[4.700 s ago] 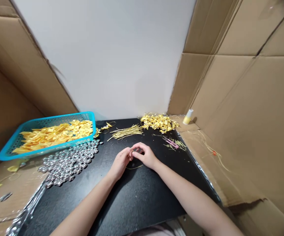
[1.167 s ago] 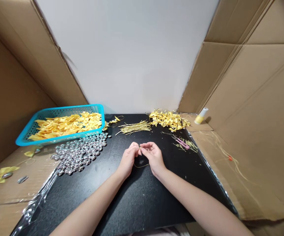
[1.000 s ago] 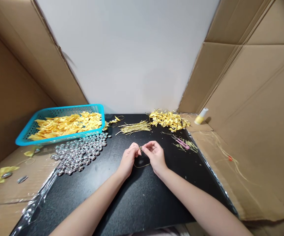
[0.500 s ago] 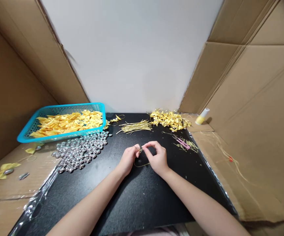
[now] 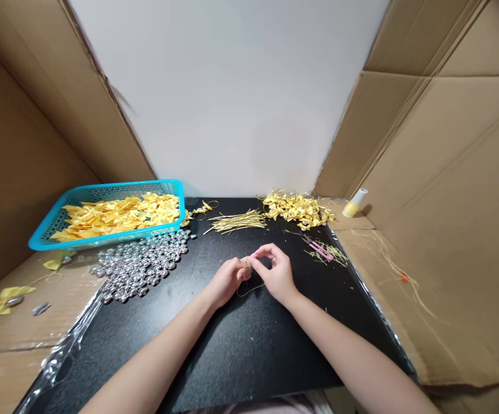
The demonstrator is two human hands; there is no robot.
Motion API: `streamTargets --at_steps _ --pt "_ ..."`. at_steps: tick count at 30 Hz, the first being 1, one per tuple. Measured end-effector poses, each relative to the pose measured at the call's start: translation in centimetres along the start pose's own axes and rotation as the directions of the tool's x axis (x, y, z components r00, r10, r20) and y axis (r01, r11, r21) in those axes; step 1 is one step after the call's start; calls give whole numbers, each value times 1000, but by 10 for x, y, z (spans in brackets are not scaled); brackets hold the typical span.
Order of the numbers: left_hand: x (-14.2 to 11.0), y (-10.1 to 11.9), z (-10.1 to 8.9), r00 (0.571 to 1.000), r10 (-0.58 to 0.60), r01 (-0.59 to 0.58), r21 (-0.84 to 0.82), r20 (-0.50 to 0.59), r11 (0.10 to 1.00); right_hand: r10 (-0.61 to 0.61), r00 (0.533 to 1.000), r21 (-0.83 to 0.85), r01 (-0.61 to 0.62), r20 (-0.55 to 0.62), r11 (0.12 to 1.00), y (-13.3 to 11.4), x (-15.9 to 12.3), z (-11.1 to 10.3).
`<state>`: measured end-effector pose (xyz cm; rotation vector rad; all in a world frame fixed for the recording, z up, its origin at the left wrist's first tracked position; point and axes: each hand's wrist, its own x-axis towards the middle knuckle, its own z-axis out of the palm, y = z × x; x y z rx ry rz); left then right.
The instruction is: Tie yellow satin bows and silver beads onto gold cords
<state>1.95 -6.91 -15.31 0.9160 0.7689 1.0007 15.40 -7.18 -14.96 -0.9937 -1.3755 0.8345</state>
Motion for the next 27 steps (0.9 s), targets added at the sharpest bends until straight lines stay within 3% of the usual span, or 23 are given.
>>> streamTargets --at_steps 11,21,27 --pt "-2 2 1 987 -138 150 -180 77 972 10 998 -5 -10 56 1000 0 1 -1" --pt "-1 5 -1 984 -163 177 -285 72 942 -193 974 -142 209 117 968 -10 2 -6" --pt "-1 6 0 983 -177 184 -296 50 937 -224 963 -182 249 149 951 -9 1 -6"
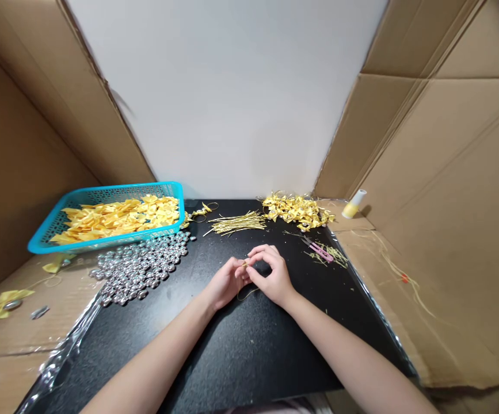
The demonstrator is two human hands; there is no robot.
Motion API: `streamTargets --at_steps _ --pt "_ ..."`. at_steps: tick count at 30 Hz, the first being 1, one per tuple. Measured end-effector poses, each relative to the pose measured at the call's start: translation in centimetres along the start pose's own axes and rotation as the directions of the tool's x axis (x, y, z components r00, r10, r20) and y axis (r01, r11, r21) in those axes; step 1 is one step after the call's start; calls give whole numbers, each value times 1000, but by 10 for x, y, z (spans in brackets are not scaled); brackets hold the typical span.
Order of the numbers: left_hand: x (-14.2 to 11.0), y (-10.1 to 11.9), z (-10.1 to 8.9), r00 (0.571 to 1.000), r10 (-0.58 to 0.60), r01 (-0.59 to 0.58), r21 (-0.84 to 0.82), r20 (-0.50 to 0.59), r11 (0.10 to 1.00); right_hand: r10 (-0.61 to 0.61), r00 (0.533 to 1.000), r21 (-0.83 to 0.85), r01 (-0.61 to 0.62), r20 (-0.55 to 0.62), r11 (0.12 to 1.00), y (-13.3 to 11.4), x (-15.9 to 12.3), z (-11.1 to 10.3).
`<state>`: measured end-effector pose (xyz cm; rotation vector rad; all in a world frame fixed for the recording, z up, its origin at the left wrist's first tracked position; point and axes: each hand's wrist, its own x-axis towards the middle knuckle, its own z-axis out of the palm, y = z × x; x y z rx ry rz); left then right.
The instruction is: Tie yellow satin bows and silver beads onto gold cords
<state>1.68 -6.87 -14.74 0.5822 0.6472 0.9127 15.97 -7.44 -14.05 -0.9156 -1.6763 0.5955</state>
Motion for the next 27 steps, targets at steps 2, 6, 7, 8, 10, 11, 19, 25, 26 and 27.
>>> streamTargets --at_steps 2,6,7,8,10,11,19,25,26,27 --pt "0 0 0 1000 -1 1 2 -6 1000 2 1000 -6 -2 5 1000 1 0 0" --pt "1 -2 0 1000 -2 2 11 -16 1000 15 1000 -11 -15 20 1000 3 -1 0" --pt "1 -2 0 1000 -2 2 15 -16 1000 20 1000 -8 -20 24 1000 3 -1 0" --pt "1 -2 0 1000 -1 2 20 -16 1000 24 999 -3 -24 26 1000 3 0 0" --pt "1 -2 0 1000 1 0 30 -15 1000 31 999 9 -31 28 999 2 0 0" --pt "1 -2 0 1000 2 -2 35 -13 999 33 999 14 -33 30 999 2 0 0" --pt "2 -2 -1 1000 2 -1 71 -14 997 62 997 76 -66 52 995 1 1 0" --pt "3 -1 -4 999 13 -8 123 -36 992 178 983 217 -181 31 959 7 3 2" --pt "3 -1 -4 999 27 -21 135 -45 991 208 977 254 -210 36 944 9 3 3" --pt "4 -2 -4 998 45 -36 149 -54 988 240 970 293 -241 41 925 10 3 4"
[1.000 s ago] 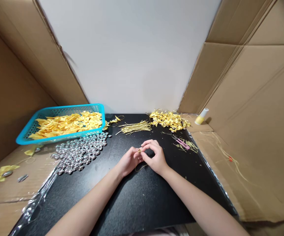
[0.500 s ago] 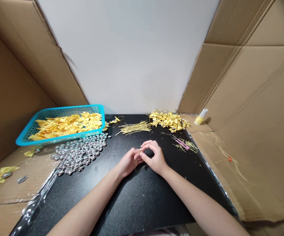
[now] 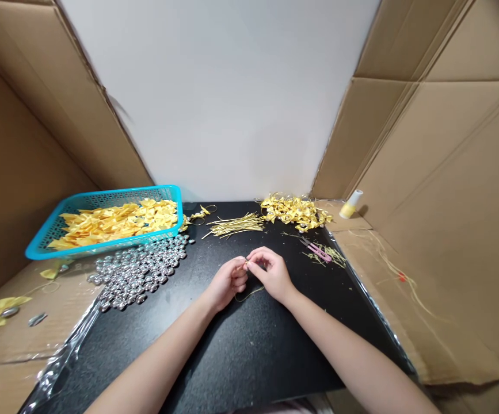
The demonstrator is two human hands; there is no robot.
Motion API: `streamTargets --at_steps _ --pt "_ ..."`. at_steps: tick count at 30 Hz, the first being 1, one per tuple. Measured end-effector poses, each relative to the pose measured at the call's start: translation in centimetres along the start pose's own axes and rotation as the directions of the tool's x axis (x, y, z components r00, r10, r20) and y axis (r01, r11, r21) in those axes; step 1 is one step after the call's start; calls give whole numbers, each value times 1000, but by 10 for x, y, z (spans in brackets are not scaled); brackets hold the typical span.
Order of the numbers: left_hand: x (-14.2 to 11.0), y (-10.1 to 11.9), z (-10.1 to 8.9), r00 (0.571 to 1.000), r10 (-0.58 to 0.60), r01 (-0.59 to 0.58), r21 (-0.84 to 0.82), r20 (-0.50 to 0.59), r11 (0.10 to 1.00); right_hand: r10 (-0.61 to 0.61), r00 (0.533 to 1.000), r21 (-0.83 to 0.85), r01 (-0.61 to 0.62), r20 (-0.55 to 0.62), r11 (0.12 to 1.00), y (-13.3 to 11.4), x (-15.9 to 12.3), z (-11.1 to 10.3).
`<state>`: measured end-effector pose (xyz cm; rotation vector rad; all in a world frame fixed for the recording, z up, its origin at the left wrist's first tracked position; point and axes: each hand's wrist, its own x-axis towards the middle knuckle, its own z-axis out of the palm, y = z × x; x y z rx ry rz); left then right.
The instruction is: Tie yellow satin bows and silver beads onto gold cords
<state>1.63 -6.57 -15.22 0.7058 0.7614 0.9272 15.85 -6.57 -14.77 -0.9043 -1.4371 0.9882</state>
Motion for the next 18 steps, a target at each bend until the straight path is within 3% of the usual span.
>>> streamTargets --at_steps 10,18 --pt "-1 -2 3 990 112 -104 101 -83 989 329 944 350 -298 -31 888 11 6 1" --pt "-1 -1 4 984 133 -119 122 -115 985 489 862 509 -483 133 712 8 12 -9"
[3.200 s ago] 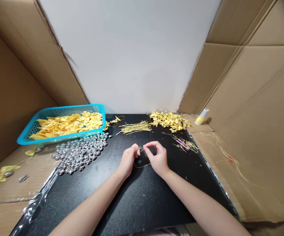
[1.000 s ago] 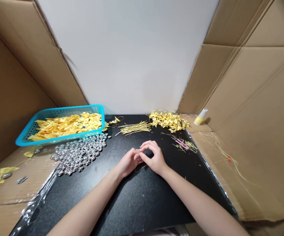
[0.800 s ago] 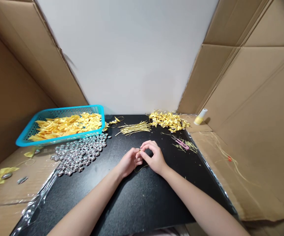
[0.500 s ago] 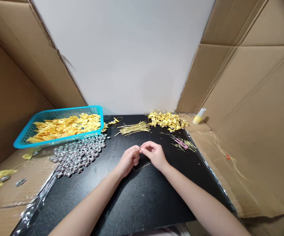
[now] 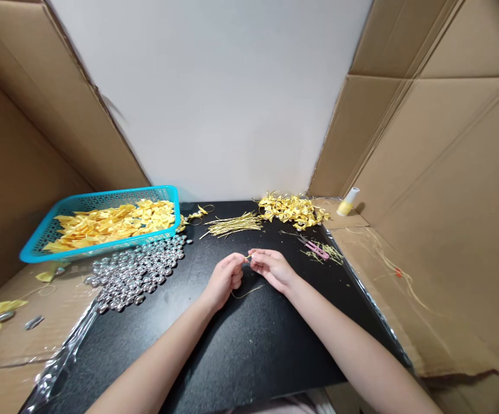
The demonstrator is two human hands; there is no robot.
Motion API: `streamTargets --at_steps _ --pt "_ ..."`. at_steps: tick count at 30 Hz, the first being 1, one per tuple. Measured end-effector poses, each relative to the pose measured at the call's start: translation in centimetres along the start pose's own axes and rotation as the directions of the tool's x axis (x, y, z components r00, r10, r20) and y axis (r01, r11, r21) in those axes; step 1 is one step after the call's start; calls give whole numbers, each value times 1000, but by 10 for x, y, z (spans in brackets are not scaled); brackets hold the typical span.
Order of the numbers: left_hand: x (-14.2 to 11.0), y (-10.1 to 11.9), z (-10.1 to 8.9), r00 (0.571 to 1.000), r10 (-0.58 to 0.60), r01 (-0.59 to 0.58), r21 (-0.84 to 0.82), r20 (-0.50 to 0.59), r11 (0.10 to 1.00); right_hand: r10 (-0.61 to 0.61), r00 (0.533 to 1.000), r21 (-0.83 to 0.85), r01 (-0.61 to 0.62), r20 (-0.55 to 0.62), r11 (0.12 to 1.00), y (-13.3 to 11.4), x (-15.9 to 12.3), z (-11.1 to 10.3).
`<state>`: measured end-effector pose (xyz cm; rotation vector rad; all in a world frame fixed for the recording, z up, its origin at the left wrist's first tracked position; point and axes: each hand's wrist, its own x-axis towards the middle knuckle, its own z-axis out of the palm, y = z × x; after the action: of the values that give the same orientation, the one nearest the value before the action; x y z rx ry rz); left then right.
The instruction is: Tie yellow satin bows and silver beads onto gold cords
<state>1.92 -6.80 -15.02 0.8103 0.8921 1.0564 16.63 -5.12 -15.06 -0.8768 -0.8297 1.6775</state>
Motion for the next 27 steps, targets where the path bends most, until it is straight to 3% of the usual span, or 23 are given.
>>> streamTargets --at_steps 6,18,27 --pt "-1 1 1 1000 -6 6 13 -2 1000 65 998 61 -66 17 996 -3 0 -1" --pt "-1 1 1 999 -38 37 42 21 998 -45 996 83 51 -75 995 6 -3 10" --pt "-1 0 0 999 -37 37 32 16 999 4 999 110 1 -49 994 8 0 6"
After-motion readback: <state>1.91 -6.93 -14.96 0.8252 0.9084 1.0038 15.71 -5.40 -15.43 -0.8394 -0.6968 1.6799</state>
